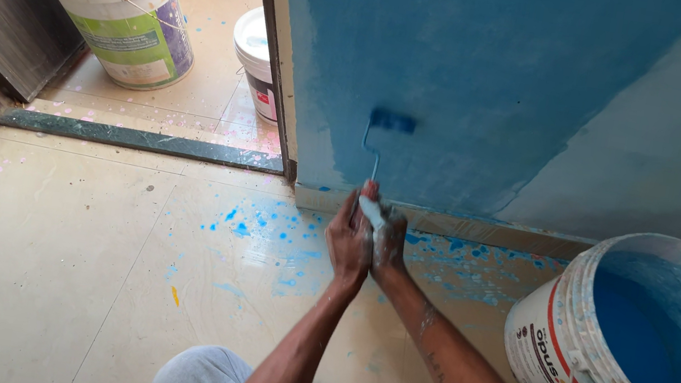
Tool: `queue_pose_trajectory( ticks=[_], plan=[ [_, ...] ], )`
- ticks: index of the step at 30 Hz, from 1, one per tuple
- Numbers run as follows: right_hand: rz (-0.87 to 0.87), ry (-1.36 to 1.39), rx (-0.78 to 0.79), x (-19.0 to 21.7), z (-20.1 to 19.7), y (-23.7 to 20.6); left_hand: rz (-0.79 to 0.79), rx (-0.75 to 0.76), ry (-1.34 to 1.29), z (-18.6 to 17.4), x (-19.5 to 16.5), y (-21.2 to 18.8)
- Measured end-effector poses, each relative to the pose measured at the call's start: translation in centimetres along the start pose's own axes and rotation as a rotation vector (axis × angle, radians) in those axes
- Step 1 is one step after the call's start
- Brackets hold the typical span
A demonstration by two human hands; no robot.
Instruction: The person sits on the floor and paints a wall blue using a paint roller, dipping the roller into a bucket of blue paint and rolling it over the lower section of the wall, working along the wall edge.
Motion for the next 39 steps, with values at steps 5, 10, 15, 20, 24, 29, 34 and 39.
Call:
queue_pose_trajectory(
  ticks=[5, 10, 15, 20, 24, 29, 34, 39],
  plan=[
    [-0.156, 0.011, 0.061, 9.6, 3.1, 1.9, 0.168, 0.044, -0.11, 0.8, -8.4, 3.5],
    [-0.399, 0.014, 0.173, 19.7, 6.2, 3.8, 0.322, 0.052, -0.128, 1.8, -17.2, 7.6],
    [-0.449, -0.05, 0.156, 22.1, 6.2, 3.9, 0.381, 0.045, -0.146, 2.1, -19.5, 8.1],
    [-0.691, -0.714, 0.036, 13.2, 3.5, 0.3, 0.343, 0.1, -0.273, 1.1, -12.0, 2.3],
    [-0.123, -0.293, -0.019, 0.1, -1.6, -2.7, 0.098, 0.071, -0.183, 0.0, -2.7, -3.5],
    [0.115, -0.075, -0.1, -8.7, -4.9, -5.2, -0.208, 0.007, -0.01, 0.1, 6.3, -7.7],
    [0.289, -0.013, -0.147, -12.2, -6.0, -4.4, -0.33, 0.004, 0.058, 0.8, 11.2, -7.4],
    [0.333, -0.041, -0.164, -13.3, -6.7, -3.3, -0.371, 0.016, 0.102, 1.3, 12.6, -6.5]
  ],
)
Point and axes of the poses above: each hand's wrist, its own y-axis towards the middle knuckle, its own z-axis out of the palm, x = y × z, the point moved 5 cm from there along y, towards the middle knuckle, and after that the axes turned 7 degrees about x, right-handed, at the moved point
